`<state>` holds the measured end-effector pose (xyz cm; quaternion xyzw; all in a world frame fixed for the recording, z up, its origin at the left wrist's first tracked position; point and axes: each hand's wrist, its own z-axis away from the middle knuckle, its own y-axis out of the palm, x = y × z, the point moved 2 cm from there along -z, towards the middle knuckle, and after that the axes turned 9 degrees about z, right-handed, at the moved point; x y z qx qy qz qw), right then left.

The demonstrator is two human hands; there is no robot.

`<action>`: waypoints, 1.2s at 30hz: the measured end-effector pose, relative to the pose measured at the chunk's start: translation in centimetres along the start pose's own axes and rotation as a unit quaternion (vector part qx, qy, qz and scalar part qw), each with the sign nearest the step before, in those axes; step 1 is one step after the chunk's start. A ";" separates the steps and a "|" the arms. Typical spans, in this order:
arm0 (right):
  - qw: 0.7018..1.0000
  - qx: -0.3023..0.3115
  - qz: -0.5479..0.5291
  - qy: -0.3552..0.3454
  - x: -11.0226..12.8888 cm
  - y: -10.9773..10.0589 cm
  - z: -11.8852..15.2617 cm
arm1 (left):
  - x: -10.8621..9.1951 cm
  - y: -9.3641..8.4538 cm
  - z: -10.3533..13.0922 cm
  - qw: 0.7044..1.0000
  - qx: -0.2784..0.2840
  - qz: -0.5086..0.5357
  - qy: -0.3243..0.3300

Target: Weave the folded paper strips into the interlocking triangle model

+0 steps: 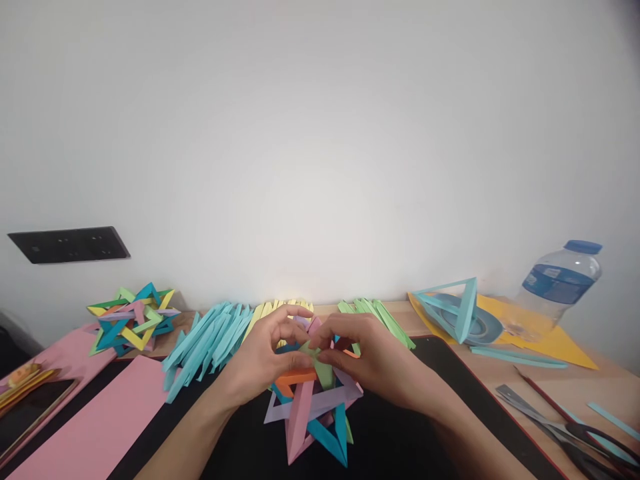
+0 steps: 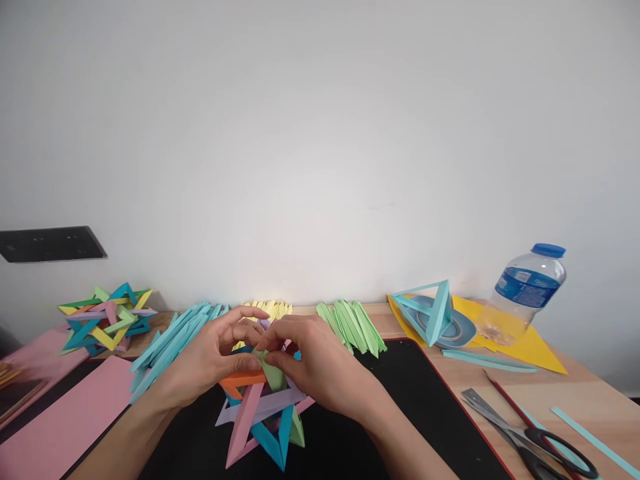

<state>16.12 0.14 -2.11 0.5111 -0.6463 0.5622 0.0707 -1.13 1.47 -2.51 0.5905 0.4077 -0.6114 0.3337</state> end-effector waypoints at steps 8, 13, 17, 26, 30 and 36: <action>1.000 -0.003 -0.019 0.013 0.2 0.0 0.0 | -0.7 0.2 0.3 0.999 0.000 -0.039 0.005; 0.999 -0.028 -0.010 0.016 0.5 0.1 0.1 | -1.2 0.8 1.1 0.982 -0.114 -0.144 0.038; 0.998 -0.037 -0.018 0.038 0.5 0.1 0.1 | -0.9 1.0 1.2 0.974 -0.121 -0.156 0.106; 0.976 0.002 -0.182 0.117 -0.7 0.9 -0.2 | -1.2 1.0 1.2 0.958 -0.137 -0.209 0.143; 0.973 0.008 -0.195 0.122 -1.0 1.1 -0.2 | -1.2 0.8 1.1 0.965 -0.113 -0.195 0.134; 0.979 0.003 -0.166 0.118 -0.9 0.9 -0.3 | -0.8 0.5 1.1 0.965 -0.097 -0.208 0.123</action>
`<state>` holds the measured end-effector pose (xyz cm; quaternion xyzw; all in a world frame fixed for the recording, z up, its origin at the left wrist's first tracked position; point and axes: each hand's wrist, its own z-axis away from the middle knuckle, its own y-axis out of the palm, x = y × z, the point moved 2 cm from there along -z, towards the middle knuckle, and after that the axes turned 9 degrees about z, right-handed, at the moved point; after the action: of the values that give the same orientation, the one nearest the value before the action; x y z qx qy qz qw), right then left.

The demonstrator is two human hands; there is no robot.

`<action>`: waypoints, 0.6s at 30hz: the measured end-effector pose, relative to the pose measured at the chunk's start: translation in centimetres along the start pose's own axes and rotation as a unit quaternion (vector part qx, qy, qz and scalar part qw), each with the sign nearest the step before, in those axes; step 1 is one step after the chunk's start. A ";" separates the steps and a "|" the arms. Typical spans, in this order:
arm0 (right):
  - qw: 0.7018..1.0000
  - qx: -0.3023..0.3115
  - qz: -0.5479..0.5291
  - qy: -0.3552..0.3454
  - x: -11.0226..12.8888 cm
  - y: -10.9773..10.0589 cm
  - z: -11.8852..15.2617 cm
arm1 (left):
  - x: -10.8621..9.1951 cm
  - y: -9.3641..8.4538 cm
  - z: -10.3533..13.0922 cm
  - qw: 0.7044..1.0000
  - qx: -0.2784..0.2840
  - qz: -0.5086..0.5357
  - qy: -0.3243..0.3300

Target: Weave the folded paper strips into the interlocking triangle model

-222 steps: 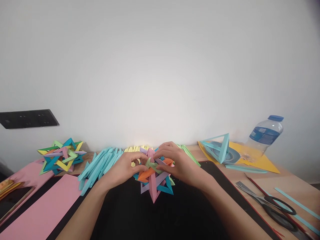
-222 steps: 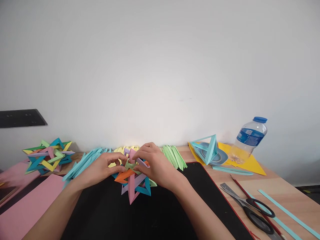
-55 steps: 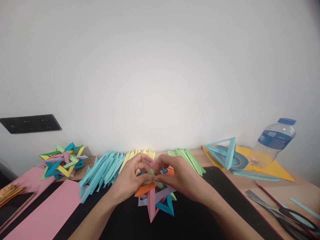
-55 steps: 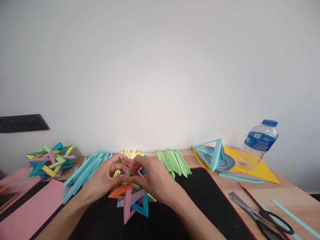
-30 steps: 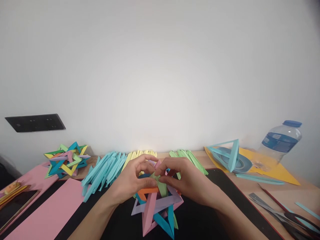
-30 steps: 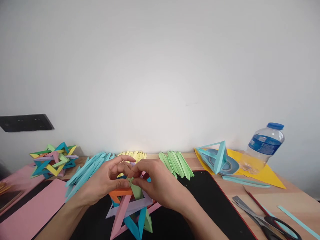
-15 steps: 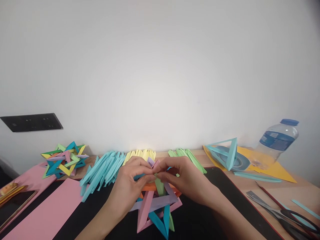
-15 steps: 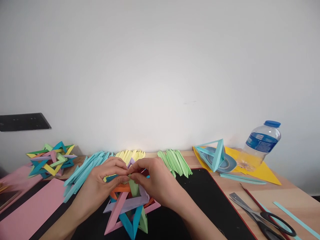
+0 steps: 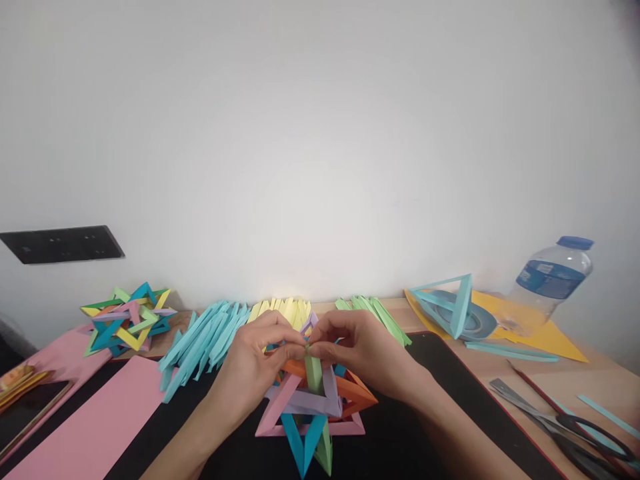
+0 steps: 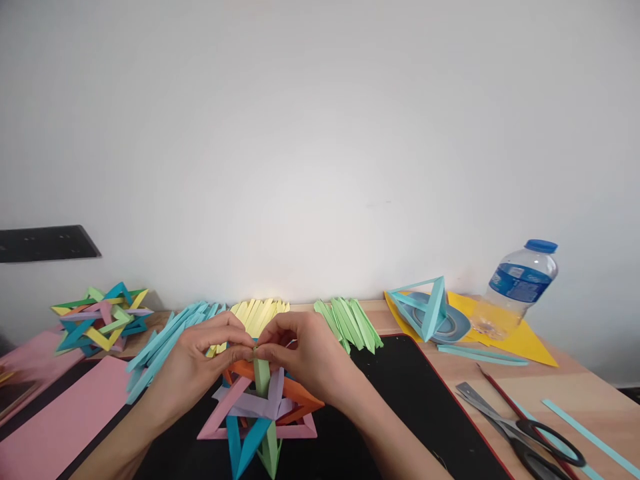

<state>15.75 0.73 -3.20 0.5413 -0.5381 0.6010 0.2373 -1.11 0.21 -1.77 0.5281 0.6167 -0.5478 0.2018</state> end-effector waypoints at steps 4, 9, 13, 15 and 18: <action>1.000 -0.024 0.016 -0.004 0.1 0.3 0.0 | -0.3 -0.3 0.6 0.996 0.015 -0.075 0.036; 0.998 -0.052 0.045 -0.017 0.3 0.8 0.1 | -0.5 -0.1 1.2 0.991 0.032 -0.125 -0.028; 0.998 -0.051 0.029 -0.033 0.5 -0.1 0.0 | -0.4 0.2 1.0 0.986 0.006 -0.159 -0.048; 0.995 -0.091 0.031 -0.037 0.1 -1.7 -0.2 | -0.3 0.0 0.8 0.986 -0.010 -0.164 -0.038; 0.967 -0.208 0.149 0.019 -1.8 -5.0 -0.9 | -0.3 -0.5 0.4 0.989 -0.008 -0.140 -0.046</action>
<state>20.32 3.60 -2.76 0.3822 -0.7211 0.5148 0.2623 -1.59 -0.22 -1.41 0.4094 0.6787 -0.5895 0.1558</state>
